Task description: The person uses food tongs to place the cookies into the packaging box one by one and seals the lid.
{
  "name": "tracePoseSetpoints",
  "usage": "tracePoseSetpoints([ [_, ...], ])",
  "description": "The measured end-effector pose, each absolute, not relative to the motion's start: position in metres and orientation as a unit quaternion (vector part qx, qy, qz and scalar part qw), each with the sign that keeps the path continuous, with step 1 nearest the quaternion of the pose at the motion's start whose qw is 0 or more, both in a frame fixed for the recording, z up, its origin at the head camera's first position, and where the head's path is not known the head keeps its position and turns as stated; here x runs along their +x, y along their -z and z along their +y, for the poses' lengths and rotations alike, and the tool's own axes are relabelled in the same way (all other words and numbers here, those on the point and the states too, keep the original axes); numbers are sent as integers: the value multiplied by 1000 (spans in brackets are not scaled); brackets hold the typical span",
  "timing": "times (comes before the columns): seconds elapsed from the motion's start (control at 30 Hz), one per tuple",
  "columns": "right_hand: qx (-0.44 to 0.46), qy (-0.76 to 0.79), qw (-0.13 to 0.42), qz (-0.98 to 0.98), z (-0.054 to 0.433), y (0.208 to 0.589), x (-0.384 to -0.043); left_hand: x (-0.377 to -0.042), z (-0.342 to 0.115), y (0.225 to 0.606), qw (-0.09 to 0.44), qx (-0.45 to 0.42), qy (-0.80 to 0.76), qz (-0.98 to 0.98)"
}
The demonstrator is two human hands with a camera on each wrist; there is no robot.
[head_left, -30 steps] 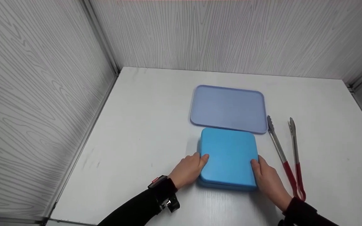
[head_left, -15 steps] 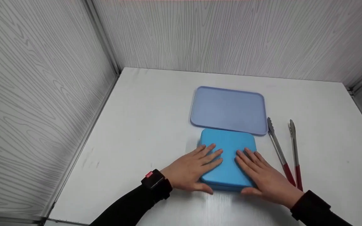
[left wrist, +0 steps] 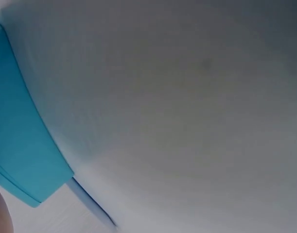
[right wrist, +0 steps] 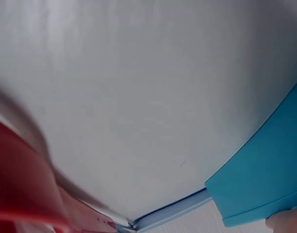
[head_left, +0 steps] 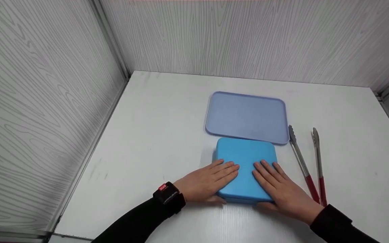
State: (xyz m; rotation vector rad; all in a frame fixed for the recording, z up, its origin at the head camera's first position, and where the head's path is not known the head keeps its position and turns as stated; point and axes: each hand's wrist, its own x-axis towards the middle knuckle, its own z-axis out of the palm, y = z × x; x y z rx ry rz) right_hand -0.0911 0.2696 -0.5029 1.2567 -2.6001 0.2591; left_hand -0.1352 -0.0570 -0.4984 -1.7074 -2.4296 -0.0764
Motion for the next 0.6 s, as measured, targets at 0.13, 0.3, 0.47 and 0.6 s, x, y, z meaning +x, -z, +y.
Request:
tracePoseSetpoints([
  [0.13, 432, -87, 126, -889, 273, 505, -92, -135, -54, 500, 87, -570, 23, -817],
  [0.3, 443, -91, 139, -881, 275, 506, -96, -136, -52, 500, 94, -570, 18, -816],
  [0.47, 436, -89, 115, -888, 276, 506, -97, -137, -53, 497, 67, -567, 18, -821],
  [0.6, 436, -95, 99, -890, 279, 504, -95, -138, -54, 489, 10, -568, 28, -822],
])
